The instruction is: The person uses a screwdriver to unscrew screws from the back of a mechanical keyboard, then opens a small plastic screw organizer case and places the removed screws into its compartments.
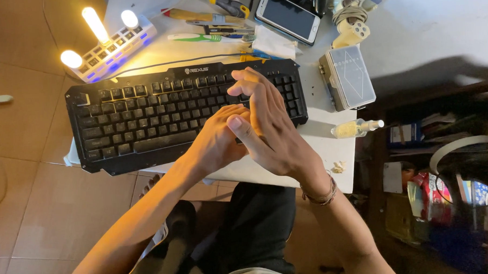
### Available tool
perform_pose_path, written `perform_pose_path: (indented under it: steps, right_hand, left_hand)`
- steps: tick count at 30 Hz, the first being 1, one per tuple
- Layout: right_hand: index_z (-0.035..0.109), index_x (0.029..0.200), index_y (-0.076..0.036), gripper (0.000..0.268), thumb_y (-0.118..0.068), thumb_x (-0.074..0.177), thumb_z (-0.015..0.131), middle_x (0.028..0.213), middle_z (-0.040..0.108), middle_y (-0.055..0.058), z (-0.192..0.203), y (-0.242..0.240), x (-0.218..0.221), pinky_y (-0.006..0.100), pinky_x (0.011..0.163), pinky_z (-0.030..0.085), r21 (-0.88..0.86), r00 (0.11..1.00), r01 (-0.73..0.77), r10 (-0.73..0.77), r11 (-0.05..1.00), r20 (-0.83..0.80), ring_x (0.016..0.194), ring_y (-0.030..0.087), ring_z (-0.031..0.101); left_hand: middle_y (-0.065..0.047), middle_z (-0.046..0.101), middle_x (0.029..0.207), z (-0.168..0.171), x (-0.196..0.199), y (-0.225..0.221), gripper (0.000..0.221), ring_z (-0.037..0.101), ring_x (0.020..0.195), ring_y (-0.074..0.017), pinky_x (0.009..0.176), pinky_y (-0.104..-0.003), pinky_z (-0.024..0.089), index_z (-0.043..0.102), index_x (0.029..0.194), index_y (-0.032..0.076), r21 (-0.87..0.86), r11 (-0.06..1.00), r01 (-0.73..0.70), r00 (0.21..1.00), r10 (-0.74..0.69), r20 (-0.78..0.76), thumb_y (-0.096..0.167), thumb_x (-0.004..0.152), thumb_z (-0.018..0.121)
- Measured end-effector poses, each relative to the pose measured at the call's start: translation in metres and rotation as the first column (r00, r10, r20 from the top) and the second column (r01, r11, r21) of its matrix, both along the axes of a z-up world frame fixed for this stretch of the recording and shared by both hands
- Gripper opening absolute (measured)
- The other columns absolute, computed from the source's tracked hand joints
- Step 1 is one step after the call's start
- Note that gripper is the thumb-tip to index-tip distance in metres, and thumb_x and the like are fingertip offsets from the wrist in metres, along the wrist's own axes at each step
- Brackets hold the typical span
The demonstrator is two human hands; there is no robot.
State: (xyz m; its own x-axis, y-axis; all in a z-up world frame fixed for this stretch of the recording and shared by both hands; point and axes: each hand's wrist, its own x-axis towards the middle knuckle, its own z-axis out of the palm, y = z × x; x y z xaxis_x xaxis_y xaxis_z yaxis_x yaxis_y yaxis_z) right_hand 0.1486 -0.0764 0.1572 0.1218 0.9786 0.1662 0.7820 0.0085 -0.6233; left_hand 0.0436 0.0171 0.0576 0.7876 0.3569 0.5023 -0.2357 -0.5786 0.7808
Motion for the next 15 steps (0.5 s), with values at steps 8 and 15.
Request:
perform_pose_path:
  steps: [8,15]
  right_hand:
    - [0.041,0.131,0.001,0.040,-0.028,0.103,0.041,0.149,0.043,0.023,0.000,0.002,-0.004,0.053,0.119,0.025,0.018,0.999,-0.045,0.046,0.999,-0.016,0.148,0.041,0.034]
    - [0.041,0.127,0.000,0.034,-0.024,0.102,0.043,0.152,0.040,0.025,-0.002,0.001,0.001,0.051,0.117,0.028,0.032,1.000,-0.016,0.016,0.999,-0.024,0.142,0.040,0.040]
  left_hand:
    - [-0.006,0.065,0.107,-0.016,0.008,-0.011,0.048,0.063,0.103,-0.0225,0.108,-0.043,0.040,0.057,0.114,0.003,0.023,0.996,-0.089,0.993,0.090,-0.071,0.012,0.073,0.080]
    - [-0.011,0.063,0.116,0.029,-0.013,0.008,0.049,0.061,0.095,-0.0286,0.082,-0.038,0.051,0.059,0.120,0.001,-0.120,0.983,0.141,0.988,-0.148,-0.046,-0.002,0.073,0.075]
